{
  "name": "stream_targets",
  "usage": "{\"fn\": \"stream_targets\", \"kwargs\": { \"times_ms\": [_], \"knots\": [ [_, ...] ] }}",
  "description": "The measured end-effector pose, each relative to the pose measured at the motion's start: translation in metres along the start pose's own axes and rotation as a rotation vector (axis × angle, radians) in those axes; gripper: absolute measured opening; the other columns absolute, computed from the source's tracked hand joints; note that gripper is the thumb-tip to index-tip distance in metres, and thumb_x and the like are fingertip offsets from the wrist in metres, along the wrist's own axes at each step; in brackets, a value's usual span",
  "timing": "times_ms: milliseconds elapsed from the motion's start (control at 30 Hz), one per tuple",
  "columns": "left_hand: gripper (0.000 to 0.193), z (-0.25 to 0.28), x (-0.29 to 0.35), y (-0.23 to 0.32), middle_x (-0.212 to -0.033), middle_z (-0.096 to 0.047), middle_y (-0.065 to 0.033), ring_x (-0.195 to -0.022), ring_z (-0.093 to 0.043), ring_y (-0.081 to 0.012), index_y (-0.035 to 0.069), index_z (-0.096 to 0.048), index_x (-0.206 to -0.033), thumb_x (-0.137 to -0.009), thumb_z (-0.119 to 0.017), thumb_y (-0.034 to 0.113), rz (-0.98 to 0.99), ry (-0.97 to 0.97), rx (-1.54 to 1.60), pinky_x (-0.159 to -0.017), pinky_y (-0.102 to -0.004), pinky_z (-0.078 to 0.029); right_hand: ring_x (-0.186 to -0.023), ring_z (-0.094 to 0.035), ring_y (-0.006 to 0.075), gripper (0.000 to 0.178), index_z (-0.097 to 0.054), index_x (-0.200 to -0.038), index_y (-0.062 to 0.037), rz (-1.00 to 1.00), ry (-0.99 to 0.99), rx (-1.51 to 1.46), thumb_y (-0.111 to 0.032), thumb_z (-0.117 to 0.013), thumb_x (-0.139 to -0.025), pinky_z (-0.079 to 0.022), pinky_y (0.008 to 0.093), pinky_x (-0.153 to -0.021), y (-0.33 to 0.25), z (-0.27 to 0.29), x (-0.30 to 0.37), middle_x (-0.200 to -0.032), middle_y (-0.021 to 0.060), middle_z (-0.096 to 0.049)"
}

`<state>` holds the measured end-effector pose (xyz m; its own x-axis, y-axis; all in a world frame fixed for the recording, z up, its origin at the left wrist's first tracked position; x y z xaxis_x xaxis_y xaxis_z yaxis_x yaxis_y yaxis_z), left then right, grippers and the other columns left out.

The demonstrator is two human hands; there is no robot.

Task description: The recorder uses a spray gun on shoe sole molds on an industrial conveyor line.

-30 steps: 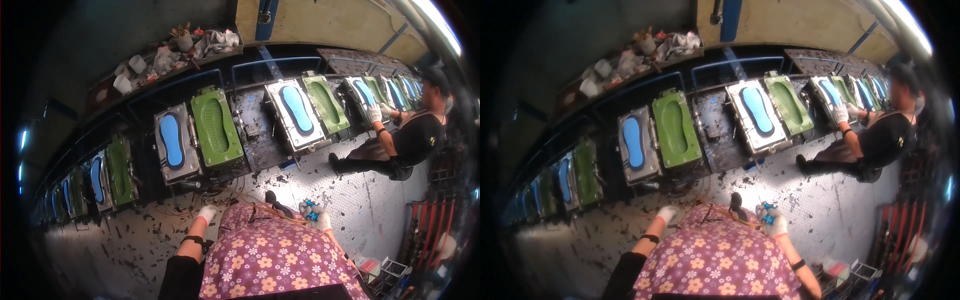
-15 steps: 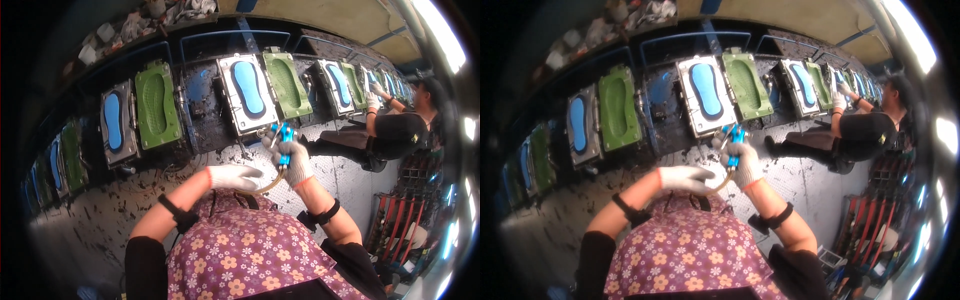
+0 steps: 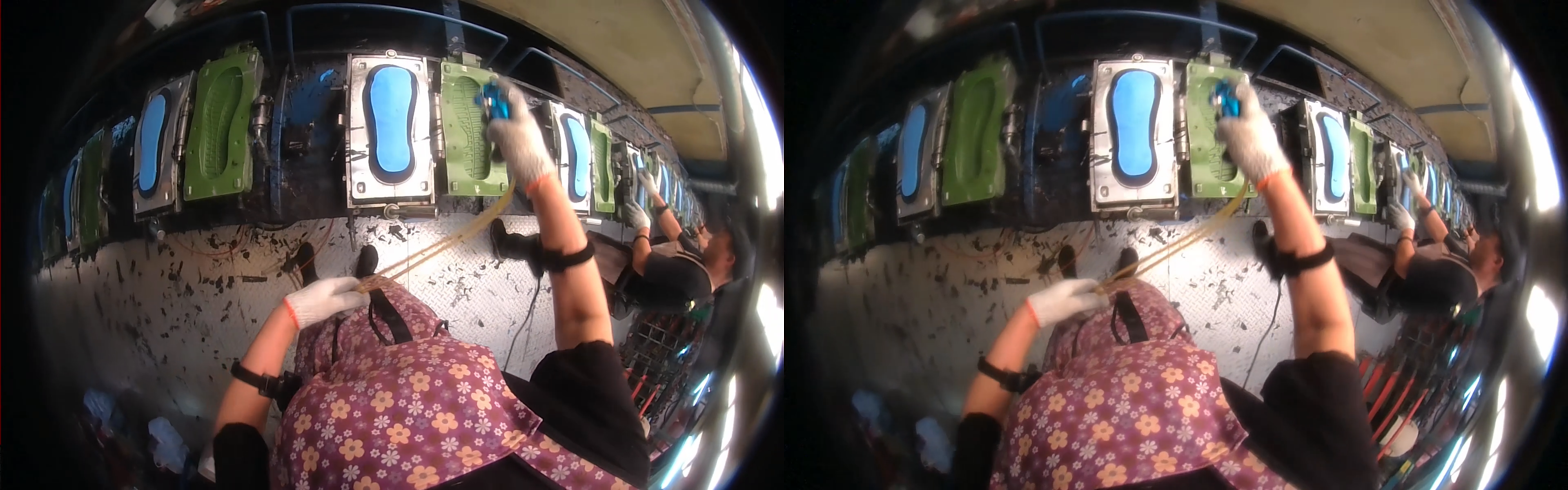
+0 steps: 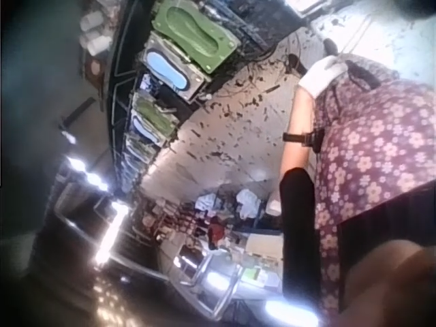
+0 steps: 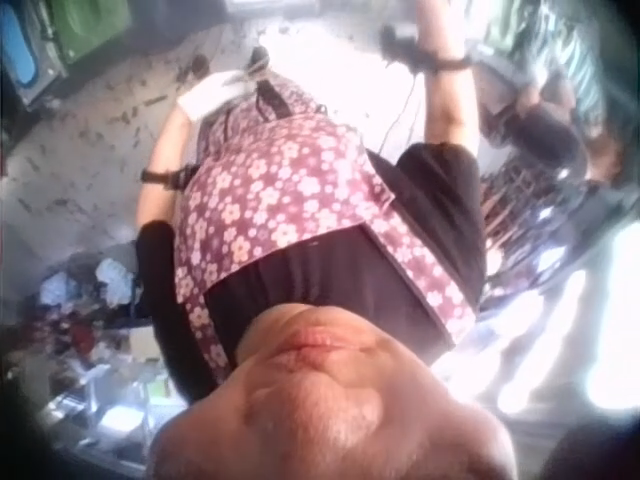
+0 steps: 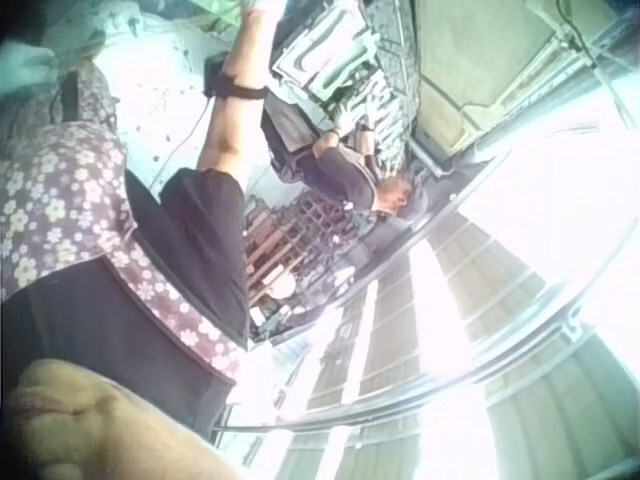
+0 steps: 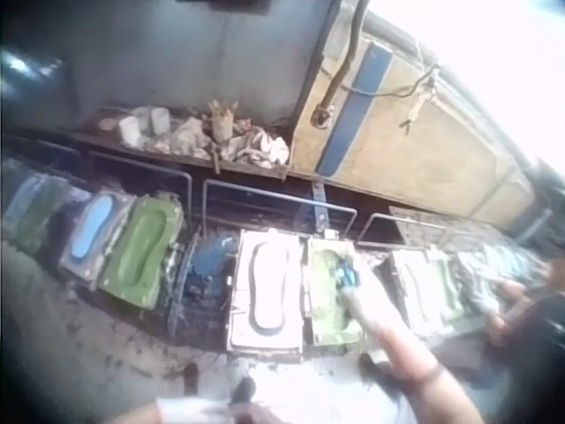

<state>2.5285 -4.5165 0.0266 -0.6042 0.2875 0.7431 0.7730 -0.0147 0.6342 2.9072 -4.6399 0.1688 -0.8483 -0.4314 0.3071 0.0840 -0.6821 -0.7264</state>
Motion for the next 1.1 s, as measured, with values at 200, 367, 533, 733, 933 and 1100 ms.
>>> {"fn": "stream_targets", "kwargs": {
  "times_ms": [200,367,533,733,933,1100],
  "knots": [
    [0.036,-0.019,-0.005,-0.009,-0.096,-0.064,0.0013,-0.087,-0.058,-0.0084,0.001,-0.07,-0.125,-0.108,-0.071,0.032,-0.178,0.194,0.378,-0.082,-0.027,-0.05,-0.081,-0.067,0.0205,0.065,-0.048,-0.158,-0.0109,0.276,0.097,0.045,-0.014,-0.061,-0.094,-0.057,0.0356,-0.067,-0.039,0.032,-0.101,-0.105,0.0144,-0.07],
    [0.022,-0.053,-0.002,0.014,-0.085,-0.06,0.0042,-0.076,-0.054,-0.0066,0.003,-0.07,-0.115,-0.111,-0.066,0.023,-0.248,0.36,0.393,-0.07,-0.0255,-0.045,-0.081,-0.071,0.0197,0.063,-0.043,-0.163,-0.0135,0.138,0.006,0.364,-0.026,-0.064,-0.104,-0.06,0.0354,-0.066,-0.028,0.055,-0.124,-0.104,0.0144,-0.075],
    [0.02,-0.071,0.004,0.031,-0.082,-0.058,0.005,-0.072,-0.051,-0.0047,0.001,-0.07,-0.112,-0.109,-0.068,0.021,-0.266,0.438,0.515,-0.065,-0.0238,-0.041,-0.075,-0.068,0.0179,0.062,-0.045,-0.162,-0.0172,-0.098,-0.141,0.31,-0.016,-0.056,-0.102,-0.056,0.0339,-0.058,0.057,0.092,-0.057,-0.095,0.0107,-0.072],
    [0.02,-0.08,0.012,0.035,-0.082,-0.059,0.0041,-0.072,-0.05,-0.0045,0.001,-0.071,-0.113,-0.107,-0.069,0.02,-0.283,0.564,0.474,-0.065,-0.0238,-0.041,-0.069,-0.062,0.014,0.08,-0.047,-0.165,-0.0206,-0.267,-0.274,-0.13,-0.001,-0.055,-0.088,-0.053,0.0286,-0.056,0.135,0.099,0.013,-0.106,0.0069,-0.069],
    [0.021,-0.083,0.009,0.059,-0.087,-0.063,0.0024,-0.078,-0.055,-0.0054,0.0,-0.071,-0.115,-0.108,-0.068,0.02,-0.234,0.635,0.427,-0.069,-0.0246,-0.044,-0.071,-0.064,0.017,0.08,-0.046,-0.164,-0.0132,-0.024,-0.118,-0.509,-0.004,-0.057,-0.085,-0.052,0.0296,-0.058,0.133,0.07,-0.054,-0.107,0.0106,-0.069],
    [0.027,-0.089,-0.002,0.072,-0.103,-0.072,-0.0013,-0.093,-0.064,-0.0076,0.0,-0.072,-0.125,-0.108,-0.069,0.021,-0.44,0.752,0.245,-0.08,-0.0272,-0.054,-0.076,-0.064,0.0155,0.053,-0.059,-0.146,-0.0096,0.225,0.127,-0.544,-0.018,-0.067,-0.095,-0.053,0.0331,-0.068,0.149,0.106,-0.142,-0.098,0.0061,-0.072]
  ]
}}
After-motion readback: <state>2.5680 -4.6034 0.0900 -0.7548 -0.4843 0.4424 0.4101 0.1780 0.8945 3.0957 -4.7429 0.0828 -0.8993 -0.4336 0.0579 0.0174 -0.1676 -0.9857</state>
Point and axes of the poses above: each hand's wrist, its own x-axis away from the middle knuckle, its own z-axis out of the back of the hand, y = z × x, the point moved 5 cm from there along -x, towards the middle knuckle
